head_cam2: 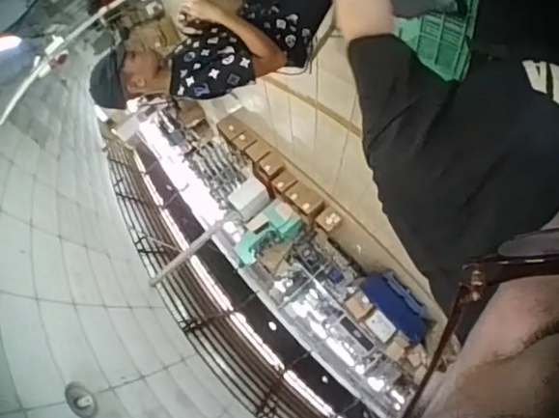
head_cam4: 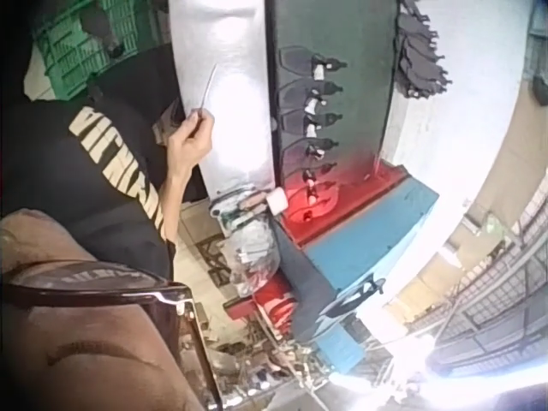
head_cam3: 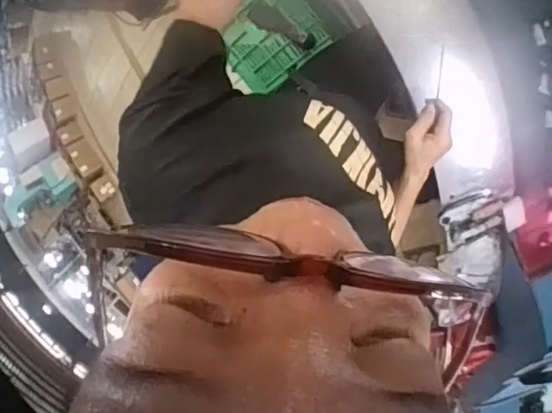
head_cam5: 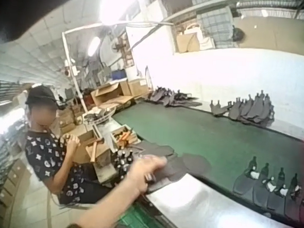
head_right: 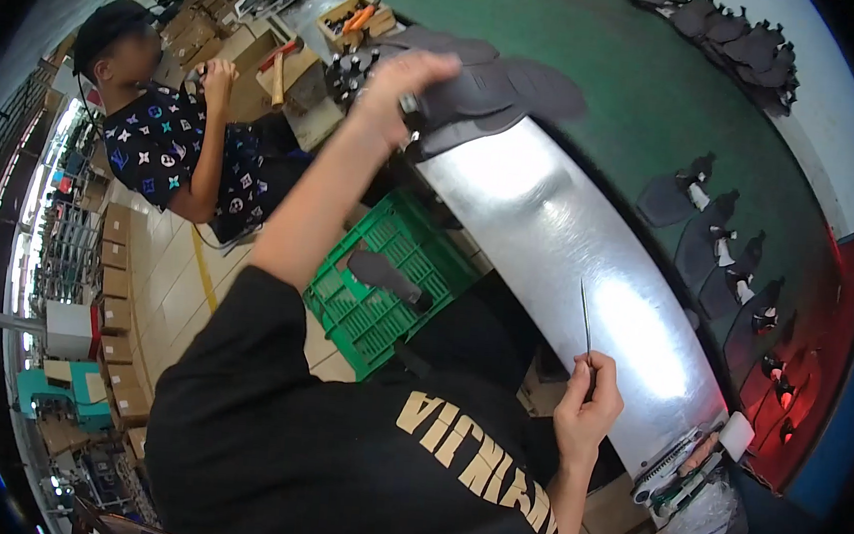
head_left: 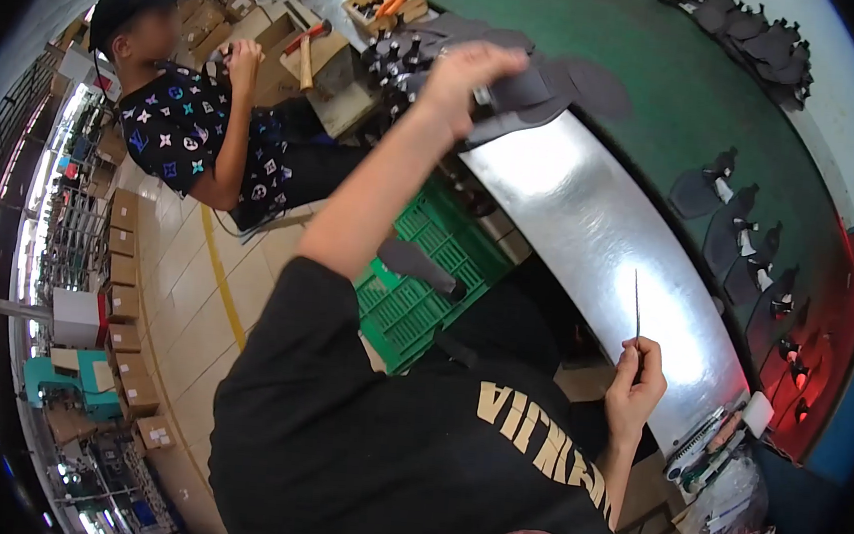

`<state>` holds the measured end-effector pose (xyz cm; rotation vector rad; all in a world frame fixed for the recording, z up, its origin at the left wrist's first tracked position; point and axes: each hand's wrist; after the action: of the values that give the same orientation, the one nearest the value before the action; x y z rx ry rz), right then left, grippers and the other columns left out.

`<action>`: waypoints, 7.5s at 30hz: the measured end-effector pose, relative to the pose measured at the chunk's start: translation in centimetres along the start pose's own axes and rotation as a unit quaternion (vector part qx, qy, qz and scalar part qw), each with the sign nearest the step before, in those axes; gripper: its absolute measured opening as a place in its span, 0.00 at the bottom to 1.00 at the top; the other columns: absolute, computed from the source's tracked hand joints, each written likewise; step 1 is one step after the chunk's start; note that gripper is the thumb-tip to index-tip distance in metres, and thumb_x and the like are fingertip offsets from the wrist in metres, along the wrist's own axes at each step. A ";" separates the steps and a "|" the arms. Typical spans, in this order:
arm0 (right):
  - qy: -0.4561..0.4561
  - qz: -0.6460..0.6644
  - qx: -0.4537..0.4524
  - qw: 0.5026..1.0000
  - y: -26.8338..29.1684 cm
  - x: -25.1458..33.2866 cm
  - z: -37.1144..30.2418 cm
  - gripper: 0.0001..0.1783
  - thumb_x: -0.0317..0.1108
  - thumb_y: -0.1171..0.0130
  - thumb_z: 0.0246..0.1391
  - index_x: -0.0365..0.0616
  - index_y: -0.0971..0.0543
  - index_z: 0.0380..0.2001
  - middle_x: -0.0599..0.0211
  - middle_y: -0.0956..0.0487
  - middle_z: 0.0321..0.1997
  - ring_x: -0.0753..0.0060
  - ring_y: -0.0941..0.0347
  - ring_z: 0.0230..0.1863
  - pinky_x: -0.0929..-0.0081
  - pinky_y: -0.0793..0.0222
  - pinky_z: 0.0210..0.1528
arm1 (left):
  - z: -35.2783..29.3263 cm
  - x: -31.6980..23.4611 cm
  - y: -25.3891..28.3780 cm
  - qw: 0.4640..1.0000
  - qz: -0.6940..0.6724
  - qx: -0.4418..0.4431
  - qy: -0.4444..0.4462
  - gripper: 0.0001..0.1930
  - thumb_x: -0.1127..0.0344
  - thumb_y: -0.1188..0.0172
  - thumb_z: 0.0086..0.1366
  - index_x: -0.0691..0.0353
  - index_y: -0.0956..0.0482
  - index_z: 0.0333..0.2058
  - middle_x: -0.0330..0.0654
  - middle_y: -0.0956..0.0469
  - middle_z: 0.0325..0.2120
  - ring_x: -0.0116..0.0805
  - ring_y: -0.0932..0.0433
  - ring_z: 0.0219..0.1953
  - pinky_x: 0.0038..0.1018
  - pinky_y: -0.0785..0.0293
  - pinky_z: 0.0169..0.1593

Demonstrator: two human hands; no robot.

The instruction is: The person is assembling shoe components, specifically attaching small buckles or decorative elements to shoe soles and upper straps.

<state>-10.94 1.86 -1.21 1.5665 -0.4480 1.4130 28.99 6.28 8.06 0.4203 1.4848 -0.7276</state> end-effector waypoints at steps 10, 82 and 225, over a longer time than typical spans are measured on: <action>-0.027 -0.044 0.069 0.996 -1.6 -2.1 0.7 0.05 0.26 0.51 0.64 0.36 0.27 0.37 0.76 0.30 0.26 0.86 0.38 0.27 0.87 0.42 0.30 | 9.4 0.4 14.6 0.744 0.652 -0.138 -0.046 0.12 0.54 0.31 0.50 0.55 0.13 0.27 0.41 0.17 0.22 0.34 0.17 0.28 0.33 0.23 0.35; -0.290 0.460 0.094 0.834 3.2 -1.2 -6.0 0.34 0.27 0.54 0.66 0.63 0.47 0.71 0.80 0.31 0.21 0.90 0.39 0.20 0.90 0.43 0.24 | -22.7 14.7 -16.1 0.873 0.054 0.288 0.391 0.50 0.22 0.69 0.62 0.71 0.24 0.49 0.38 0.26 0.22 0.26 0.27 0.24 0.21 0.32 0.29; -0.265 0.295 0.078 0.914 3.9 -2.6 -5.6 0.28 0.23 0.55 0.63 0.53 0.34 0.66 0.77 0.26 0.29 0.86 0.38 0.25 0.86 0.36 0.31 | -22.2 15.6 -14.6 0.841 0.018 0.457 0.288 0.46 0.17 0.54 0.50 0.66 0.25 0.24 0.38 0.25 0.24 0.25 0.28 0.27 0.21 0.33 0.34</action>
<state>-17.84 3.77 -2.69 2.0577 -1.2450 1.4604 1.74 7.66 -6.24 1.4991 1.5812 -1.3493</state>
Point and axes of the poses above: each hand's wrist, its own z-axis towards the middle knuckle, its own y-axis out of the back of the hand, x = y × z
